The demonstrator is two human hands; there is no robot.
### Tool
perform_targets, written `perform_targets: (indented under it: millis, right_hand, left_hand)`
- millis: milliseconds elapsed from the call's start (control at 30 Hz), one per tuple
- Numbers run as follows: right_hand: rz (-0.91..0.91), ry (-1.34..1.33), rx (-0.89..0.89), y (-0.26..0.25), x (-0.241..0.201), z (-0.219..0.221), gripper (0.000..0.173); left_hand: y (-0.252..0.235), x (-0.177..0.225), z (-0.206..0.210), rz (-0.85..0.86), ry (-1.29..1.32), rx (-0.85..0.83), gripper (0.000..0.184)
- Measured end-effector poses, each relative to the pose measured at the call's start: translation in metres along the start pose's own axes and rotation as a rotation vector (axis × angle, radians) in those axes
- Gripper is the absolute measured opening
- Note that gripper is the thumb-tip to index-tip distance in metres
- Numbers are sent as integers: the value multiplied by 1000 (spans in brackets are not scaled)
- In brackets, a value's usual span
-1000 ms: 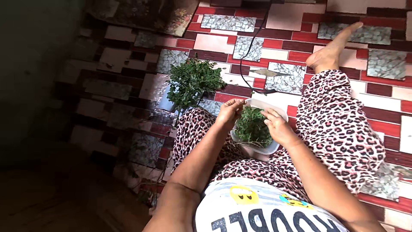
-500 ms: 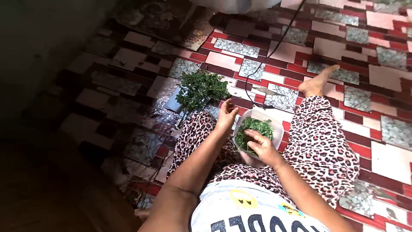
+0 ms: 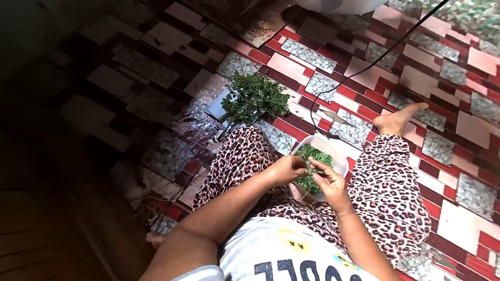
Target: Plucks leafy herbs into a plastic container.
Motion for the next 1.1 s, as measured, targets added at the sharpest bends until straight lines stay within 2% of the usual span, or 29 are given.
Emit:
perform_targets:
  millis: [67,233,433,567,700,800,867,900,967,1033,1100]
  right_hand:
    - [-10,-46,12,0,0,-3,38]
    - [-37,-68,35,2,-2,-11,43]
    - [-35,19,78,18,0,-22,54]
    - [51,152,40,31,5,-23,60]
    - [142,333,-33,35,-5,-29,55]
    - [-41,516,165,22,-37,-44,34]
    - [-159,470,208,7,-45,-48,26]
    - [-154,392,191,0,-41,-46,23]
    - [-29,223,203,-12,-19,-40,18]
    - [97,157,272,-16,-2,-33,14]
    - [153,118,266,-13,7,-27,15]
  left_hand:
    - [-5,-3,6,8,94,-33,26]
    - [-22,-8,14,-48,520,11,13]
    - [-33,-7,22,-135,599,104,11]
    - [-38,-20,32,-137,626,180,9]
    - [-43,-31,38,-128,625,217,8]
    - [-46,-33,37,-76,544,205,9]
    - [-48,-34,40,-35,519,175,10]
    - [-49,-35,41,-26,516,162,10]
    - [-50,-33,44,-25,532,154,9]
    - [-48,-30,42,-34,574,165,8]
    - [-45,-31,39,-63,635,180,7]
Point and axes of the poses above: each hand's wrist, its own y-axis away from the middle knuckle, its own z-axis out of the palm, x = y × z, the point moved 5 cm from there along -y, towards the middle knuckle, and after that the axes turned 2 degrees about x, right-handed, at the moved point
